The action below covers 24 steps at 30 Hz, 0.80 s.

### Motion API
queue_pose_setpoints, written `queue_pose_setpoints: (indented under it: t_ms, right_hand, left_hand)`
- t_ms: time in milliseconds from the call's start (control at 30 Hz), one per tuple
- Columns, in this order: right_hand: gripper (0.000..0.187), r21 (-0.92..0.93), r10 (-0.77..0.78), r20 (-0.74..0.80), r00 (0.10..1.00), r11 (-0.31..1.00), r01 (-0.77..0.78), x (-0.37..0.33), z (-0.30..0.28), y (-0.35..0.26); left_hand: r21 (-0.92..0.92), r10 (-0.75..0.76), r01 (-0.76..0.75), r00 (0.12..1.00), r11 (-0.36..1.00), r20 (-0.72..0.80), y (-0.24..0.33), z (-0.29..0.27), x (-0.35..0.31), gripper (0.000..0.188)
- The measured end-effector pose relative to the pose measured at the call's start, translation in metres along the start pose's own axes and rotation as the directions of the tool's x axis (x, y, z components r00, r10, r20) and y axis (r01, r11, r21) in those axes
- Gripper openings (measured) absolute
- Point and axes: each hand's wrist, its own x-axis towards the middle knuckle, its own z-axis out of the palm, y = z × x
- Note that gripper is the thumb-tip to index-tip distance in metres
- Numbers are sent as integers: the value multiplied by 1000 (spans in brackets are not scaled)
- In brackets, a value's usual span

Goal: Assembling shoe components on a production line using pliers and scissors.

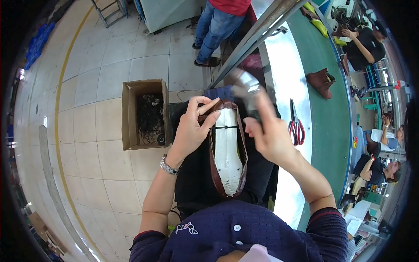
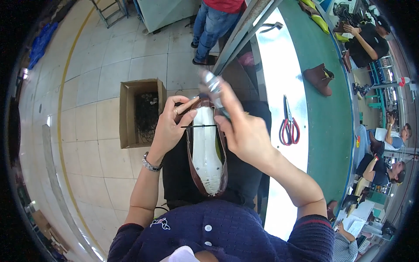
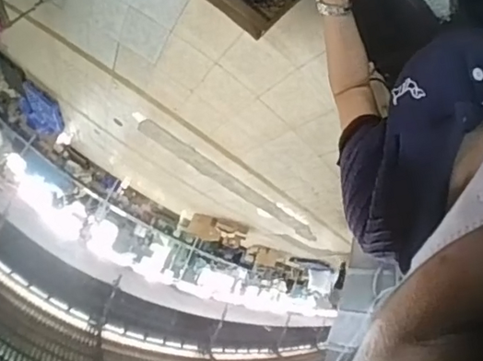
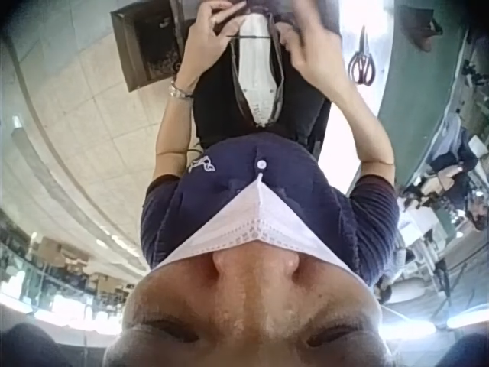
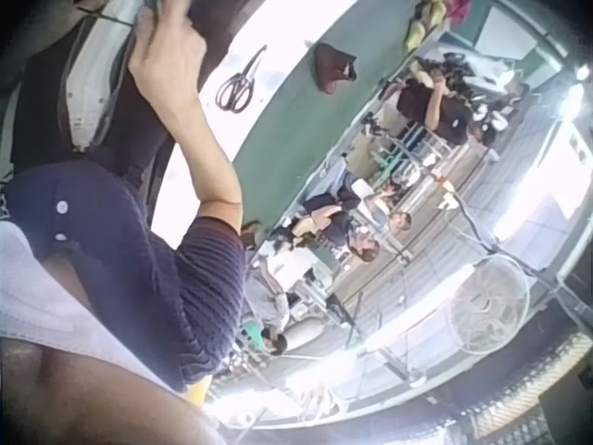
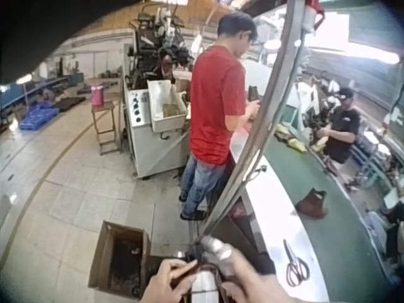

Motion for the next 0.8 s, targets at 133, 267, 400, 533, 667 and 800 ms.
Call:
queue_pose_setpoints:
  t_ms: [133, 267, 400, 533, 667, 800]
  right_hand:
    - [66, -349, 165, 424, 891, 937, -7, 7, -8, 1]
    - [44, 277, 190, 189, 963, 931, -238, -25, -17, 9]
    - [35, 416, 277, 88, 957, 862, -288, -30, -7, 25]
    - [52, 310, 196, -42, 980, 935, -174, -31, -9, 16]
    - [51, 252, 148, -161, 976, 962, -104, -42, -11, 8]
    - [43, 435, -10, -206, 978, 895, 101, -70, -8, 25]
  left_hand:
    - [-227, -87, 90, 996, 970, 22, -14, -3, -24, 60]
    - [-293, -363, 412, 908, 863, 208, 1, 9, -61, 97]
    - [-421, -399, 453, 891, 786, 215, 9, 41, -67, 89]
    - [-433, -389, 439, 899, 788, 203, 29, 52, -80, 84]
    - [-350, -298, 343, 938, 872, 177, 29, 66, -97, 94]
    - [-218, -148, 198, 963, 956, 225, -6, 57, -97, 108]
